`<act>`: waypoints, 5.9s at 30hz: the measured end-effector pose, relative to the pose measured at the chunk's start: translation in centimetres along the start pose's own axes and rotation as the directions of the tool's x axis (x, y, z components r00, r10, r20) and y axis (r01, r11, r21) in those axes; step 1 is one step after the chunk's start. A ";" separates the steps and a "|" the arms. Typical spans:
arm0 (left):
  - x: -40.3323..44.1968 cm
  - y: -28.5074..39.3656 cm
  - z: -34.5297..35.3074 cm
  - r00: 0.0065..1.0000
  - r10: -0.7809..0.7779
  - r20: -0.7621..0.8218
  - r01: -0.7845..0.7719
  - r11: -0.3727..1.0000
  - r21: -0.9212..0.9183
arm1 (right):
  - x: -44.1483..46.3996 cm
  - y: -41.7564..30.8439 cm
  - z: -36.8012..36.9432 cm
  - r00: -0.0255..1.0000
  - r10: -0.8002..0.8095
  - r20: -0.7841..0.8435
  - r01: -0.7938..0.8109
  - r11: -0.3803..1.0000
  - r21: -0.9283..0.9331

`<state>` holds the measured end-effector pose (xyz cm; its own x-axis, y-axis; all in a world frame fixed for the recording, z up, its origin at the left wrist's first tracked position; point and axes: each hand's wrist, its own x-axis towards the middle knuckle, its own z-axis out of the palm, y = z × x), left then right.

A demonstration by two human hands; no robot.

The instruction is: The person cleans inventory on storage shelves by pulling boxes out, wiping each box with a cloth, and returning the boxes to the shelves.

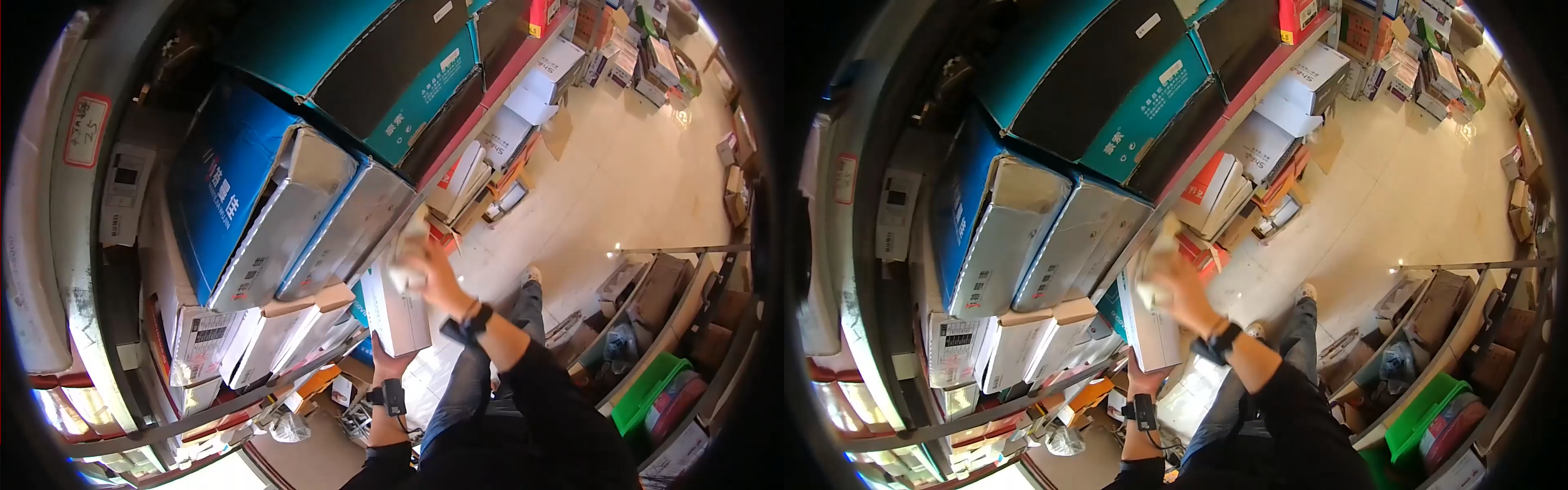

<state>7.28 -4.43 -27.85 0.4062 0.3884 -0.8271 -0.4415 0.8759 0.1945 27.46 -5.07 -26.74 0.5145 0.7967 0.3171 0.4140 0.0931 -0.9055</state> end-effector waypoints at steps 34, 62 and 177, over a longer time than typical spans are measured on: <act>10.5 -1.8 4.3 0.913 0.310 0.264 -0.358 0.921 0.155 | -14.4 5.1 -8.4 0.721 0.676 0.153 -0.653 0.587 0.479; -7.4 10.4 -15.2 0.872 0.489 -0.003 -0.448 0.801 0.398 | -15.7 2.1 -15.3 0.643 0.765 0.033 -0.630 0.504 0.592; -1.0 2.3 -1.1 0.873 0.268 0.407 -0.407 0.860 0.308 | 7.1 -2.1 1.6 0.946 -0.076 0.315 0.278 0.690 -0.669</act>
<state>4.97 -3.15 -27.16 0.5618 0.6905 -0.4556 -0.2985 0.6829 0.6668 29.02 1.31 -22.99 0.2189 0.9346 0.2804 0.9307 -0.1136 -0.3478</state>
